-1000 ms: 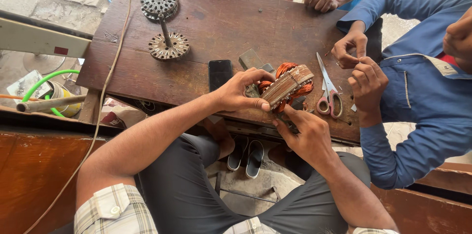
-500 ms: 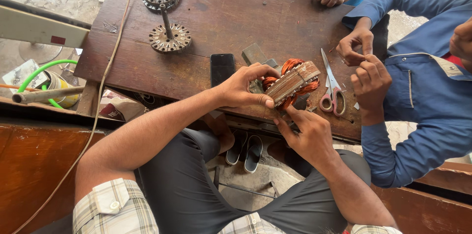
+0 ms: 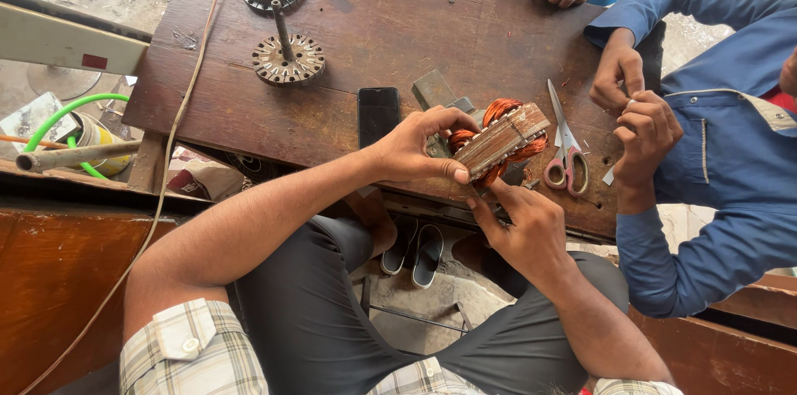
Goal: The person works on a motor armature, using a small metal tool to adjust or secure copper windings. They also use scissors to cut small pieces of white tape and apply them to the windings. Another person is present at the table, also working on a similar component.
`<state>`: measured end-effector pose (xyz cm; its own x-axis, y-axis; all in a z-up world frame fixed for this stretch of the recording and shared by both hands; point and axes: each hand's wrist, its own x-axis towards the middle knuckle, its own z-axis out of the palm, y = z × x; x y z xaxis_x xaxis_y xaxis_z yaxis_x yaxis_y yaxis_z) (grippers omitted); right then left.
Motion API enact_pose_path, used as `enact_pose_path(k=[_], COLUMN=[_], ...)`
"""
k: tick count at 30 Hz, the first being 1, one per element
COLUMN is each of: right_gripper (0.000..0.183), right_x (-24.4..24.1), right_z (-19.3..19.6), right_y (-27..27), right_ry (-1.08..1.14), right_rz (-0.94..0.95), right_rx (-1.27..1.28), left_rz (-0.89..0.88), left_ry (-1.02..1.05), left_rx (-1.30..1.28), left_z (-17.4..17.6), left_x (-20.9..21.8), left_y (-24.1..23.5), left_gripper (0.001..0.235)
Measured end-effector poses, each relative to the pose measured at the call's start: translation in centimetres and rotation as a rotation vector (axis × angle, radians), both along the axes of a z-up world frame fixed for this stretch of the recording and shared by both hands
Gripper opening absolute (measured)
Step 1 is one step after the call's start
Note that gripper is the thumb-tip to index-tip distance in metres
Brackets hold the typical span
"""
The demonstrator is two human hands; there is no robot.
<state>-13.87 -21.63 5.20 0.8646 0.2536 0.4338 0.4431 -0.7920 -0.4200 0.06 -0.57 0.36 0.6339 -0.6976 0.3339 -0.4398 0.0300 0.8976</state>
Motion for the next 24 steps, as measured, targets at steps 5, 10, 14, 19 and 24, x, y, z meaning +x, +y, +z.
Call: enact_pose_path(k=[5, 10, 14, 19, 24], right_gripper=[0.035, 0.037, 0.039, 0.040, 0.044], right_x=[0.3, 0.3, 0.3, -0.7, -0.5], right_z=[0.0, -0.2, -0.4, -1.2, -2.1], right_y=[-0.2, -0.5, -0.1, -0.5, -0.8], right_ry=[0.020, 0.032, -0.002, -0.042, 0.019], right_rz=[-0.008, -0.002, -0.004, -0.005, 0.052], right_rx=[-0.043, -0.055, 0.001, 0.099, 0.168], left_rz=[-0.003, -0.010, 0.022, -0.026, -0.043], left_ry=[0.009, 0.027, 0.001, 0.036, 0.071], left_rx=[-0.006, 0.006, 0.048, -0.055, -0.072], left_z=[-0.3, -0.8, -0.4, 0.4, 1.3], left_x=[0.2, 0.1, -0.2, -0.7, -0.5], left_y=[0.2, -0.2, 0.1, 0.3, 0.5], left_gripper=[0.092, 0.093, 0.092, 0.091, 0.090])
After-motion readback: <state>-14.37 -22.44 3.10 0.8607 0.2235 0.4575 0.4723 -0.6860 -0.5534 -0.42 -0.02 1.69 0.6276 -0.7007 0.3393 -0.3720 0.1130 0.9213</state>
